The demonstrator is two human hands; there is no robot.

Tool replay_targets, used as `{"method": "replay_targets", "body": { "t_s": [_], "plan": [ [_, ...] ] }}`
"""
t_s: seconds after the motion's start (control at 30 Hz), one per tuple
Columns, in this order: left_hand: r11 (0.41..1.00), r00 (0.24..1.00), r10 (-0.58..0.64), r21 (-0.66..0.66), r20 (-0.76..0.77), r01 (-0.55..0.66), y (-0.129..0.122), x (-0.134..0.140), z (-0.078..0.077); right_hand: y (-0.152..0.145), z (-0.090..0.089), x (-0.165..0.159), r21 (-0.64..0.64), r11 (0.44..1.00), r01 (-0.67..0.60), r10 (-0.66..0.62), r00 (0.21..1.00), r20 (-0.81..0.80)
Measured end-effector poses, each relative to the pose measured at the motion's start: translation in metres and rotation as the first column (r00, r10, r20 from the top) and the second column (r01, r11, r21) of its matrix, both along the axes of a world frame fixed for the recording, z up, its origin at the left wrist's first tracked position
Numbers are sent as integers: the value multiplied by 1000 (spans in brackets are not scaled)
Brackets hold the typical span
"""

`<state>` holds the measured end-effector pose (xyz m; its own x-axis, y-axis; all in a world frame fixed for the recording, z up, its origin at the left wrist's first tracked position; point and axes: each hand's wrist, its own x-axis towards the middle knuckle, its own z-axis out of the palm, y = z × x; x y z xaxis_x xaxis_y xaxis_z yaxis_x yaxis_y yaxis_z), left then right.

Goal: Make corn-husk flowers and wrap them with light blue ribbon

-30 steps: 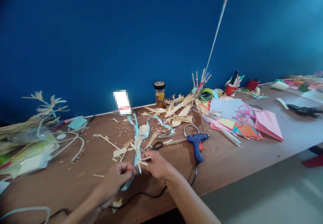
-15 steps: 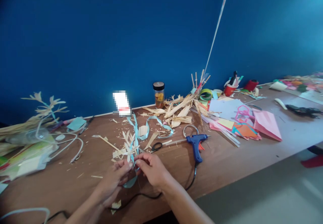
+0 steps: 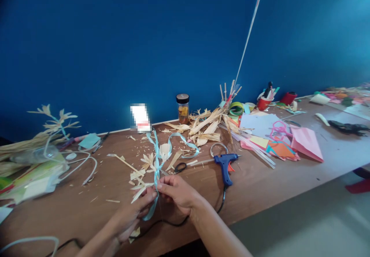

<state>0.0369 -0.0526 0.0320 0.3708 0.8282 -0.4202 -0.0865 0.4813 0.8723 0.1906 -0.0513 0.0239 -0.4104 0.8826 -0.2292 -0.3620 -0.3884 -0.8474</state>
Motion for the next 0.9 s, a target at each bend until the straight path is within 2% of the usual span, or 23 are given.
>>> {"method": "replay_targets", "body": {
  "t_s": [0.27,0.5,0.73,0.9],
  "plan": [
    [994,987,96,54,-125,-90,0,2,-10,3,-6,-2,-6,1000,-14,14,999,32],
    [991,986,129,46,-107,-125,-3,3,-1,4,-3,0,86,995,-40,33,996,81],
    [997,975,38,75,-220,-22,-1,-3,4,5,-2,5,164,978,-127,92,974,205],
    [1000,988,-19,21,-152,23,-3,-5,0,6,-3,8,189,973,-132,89,971,220]
  ]
}}
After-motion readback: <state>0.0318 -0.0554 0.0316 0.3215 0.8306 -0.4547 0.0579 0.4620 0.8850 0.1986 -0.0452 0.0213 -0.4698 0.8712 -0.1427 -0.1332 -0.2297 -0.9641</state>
